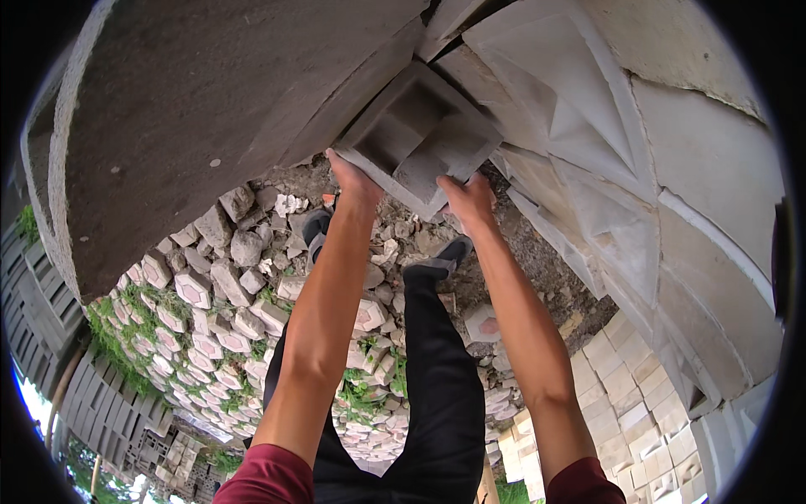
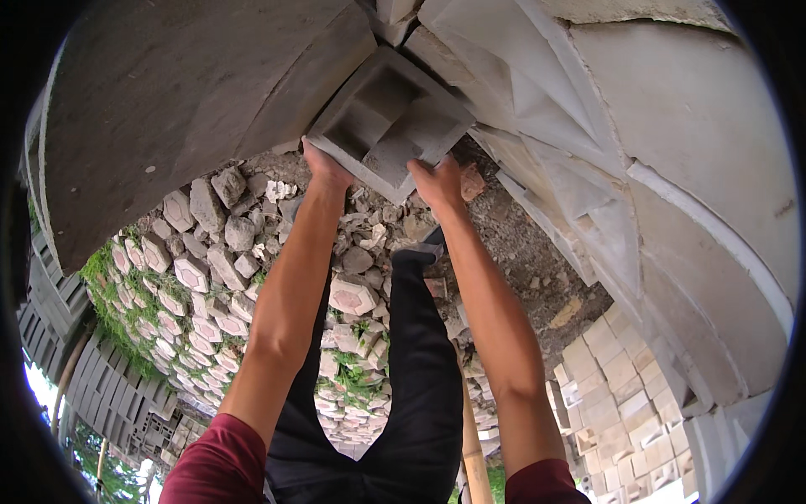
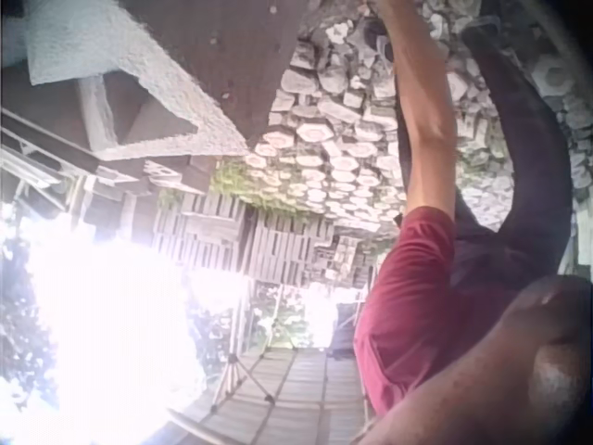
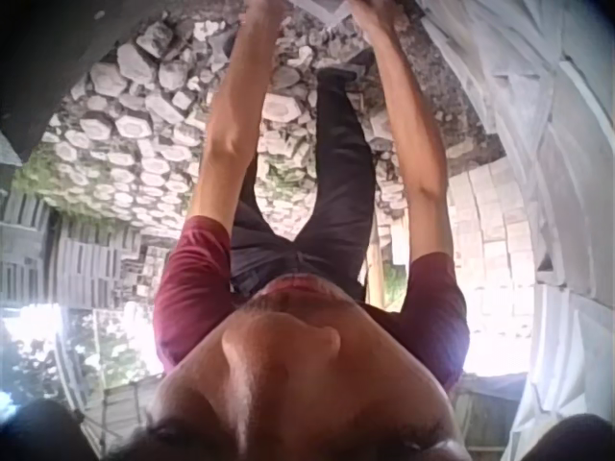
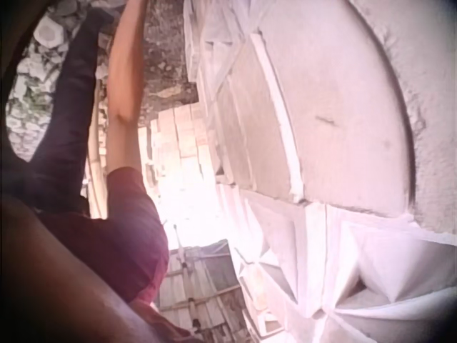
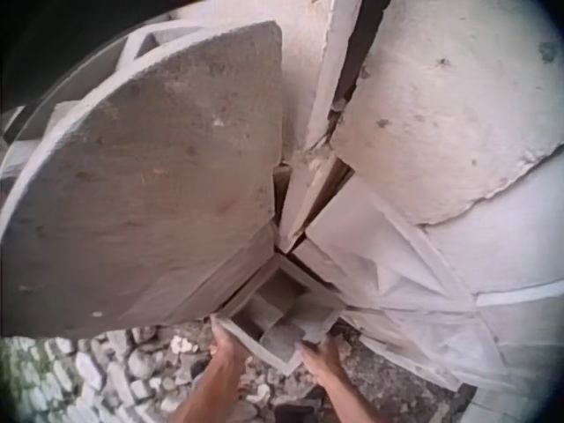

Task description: The person picks up concrete ventilation blocks and places them into a stack against a wall in an outdoor manufacturing area.

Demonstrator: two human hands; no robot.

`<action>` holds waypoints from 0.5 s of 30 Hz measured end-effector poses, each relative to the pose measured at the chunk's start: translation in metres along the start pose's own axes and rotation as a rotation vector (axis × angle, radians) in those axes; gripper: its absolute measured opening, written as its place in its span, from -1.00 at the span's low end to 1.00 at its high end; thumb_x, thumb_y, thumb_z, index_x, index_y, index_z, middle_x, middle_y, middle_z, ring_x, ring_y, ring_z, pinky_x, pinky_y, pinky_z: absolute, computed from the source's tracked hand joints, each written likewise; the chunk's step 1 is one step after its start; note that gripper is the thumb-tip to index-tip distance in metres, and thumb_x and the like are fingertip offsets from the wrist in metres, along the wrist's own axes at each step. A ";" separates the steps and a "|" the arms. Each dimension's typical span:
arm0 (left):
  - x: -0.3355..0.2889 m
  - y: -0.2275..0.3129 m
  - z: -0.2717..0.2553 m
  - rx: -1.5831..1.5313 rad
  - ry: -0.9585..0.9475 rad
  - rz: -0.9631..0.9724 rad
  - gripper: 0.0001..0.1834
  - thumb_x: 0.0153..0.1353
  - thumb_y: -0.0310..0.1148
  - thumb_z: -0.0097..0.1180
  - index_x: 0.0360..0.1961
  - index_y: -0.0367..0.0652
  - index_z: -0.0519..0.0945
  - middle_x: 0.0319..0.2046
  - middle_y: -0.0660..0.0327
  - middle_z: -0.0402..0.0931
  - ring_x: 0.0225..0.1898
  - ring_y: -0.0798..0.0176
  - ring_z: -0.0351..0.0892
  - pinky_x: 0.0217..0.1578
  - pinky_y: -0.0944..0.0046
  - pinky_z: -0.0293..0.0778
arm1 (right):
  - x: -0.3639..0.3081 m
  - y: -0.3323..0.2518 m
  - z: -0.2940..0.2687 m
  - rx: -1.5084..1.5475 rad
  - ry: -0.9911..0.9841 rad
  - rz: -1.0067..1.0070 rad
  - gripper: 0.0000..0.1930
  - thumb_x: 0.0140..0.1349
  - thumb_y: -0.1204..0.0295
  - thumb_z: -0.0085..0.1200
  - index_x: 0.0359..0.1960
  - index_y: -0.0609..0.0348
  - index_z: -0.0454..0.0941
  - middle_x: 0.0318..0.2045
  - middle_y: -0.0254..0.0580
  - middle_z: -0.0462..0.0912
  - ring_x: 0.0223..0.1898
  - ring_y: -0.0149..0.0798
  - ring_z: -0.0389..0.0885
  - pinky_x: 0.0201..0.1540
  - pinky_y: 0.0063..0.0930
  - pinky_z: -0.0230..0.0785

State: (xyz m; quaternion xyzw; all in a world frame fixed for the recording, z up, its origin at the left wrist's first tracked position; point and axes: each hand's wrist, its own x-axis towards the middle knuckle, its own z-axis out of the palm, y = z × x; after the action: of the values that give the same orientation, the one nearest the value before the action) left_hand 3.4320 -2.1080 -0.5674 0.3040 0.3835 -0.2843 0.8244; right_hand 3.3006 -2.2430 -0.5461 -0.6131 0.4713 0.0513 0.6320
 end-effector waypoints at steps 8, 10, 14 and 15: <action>0.006 0.000 -0.009 0.008 0.038 -0.006 -0.20 0.30 0.26 -0.64 0.32 -0.11 0.12 0.32 0.15 0.11 0.31 0.01 0.08 0.29 0.04 -0.02 | -0.012 -0.031 -0.015 0.095 -0.160 0.228 -0.14 0.08 -0.15 0.10 0.17 0.38 0.19 0.07 0.18 0.36 0.10 0.00 0.41 -0.13 -0.11 0.54; -0.005 -0.001 -0.010 0.062 0.031 -0.029 -0.19 0.30 0.26 -0.65 0.34 -0.11 0.09 0.33 0.15 0.09 0.33 0.01 0.05 0.31 0.05 -0.07 | -0.015 -0.027 -0.016 0.182 -0.161 0.299 -0.08 0.12 -0.26 -0.06 0.24 0.35 0.11 0.13 0.20 0.32 0.17 0.05 0.33 0.01 -0.01 0.44; -0.048 -0.001 -0.024 0.329 0.018 -0.049 -0.21 0.30 0.25 -0.63 0.37 -0.08 0.04 0.38 0.15 -0.04 0.39 0.04 -0.12 0.33 -0.03 -0.19 | -0.039 0.000 0.002 0.479 -0.056 0.305 0.00 0.15 -0.39 -0.40 0.35 0.25 -0.12 0.27 0.19 0.13 0.24 0.07 0.25 0.12 0.10 0.26; -0.063 0.000 -0.033 0.451 -0.060 -0.030 -0.21 0.30 0.25 -0.61 0.37 -0.08 0.02 0.38 0.15 -0.07 0.40 0.06 -0.15 0.33 -0.04 -0.21 | -0.050 0.009 0.008 0.500 -0.068 0.314 0.00 0.15 -0.40 -0.41 0.35 0.26 -0.11 0.27 0.20 0.13 0.23 0.08 0.25 0.12 0.08 0.27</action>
State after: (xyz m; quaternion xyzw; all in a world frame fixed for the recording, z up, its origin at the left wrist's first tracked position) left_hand 3.3827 -2.0691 -0.5336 0.4664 0.2900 -0.3840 0.7422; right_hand 3.2715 -2.2086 -0.5210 -0.3558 0.5371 0.0512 0.7631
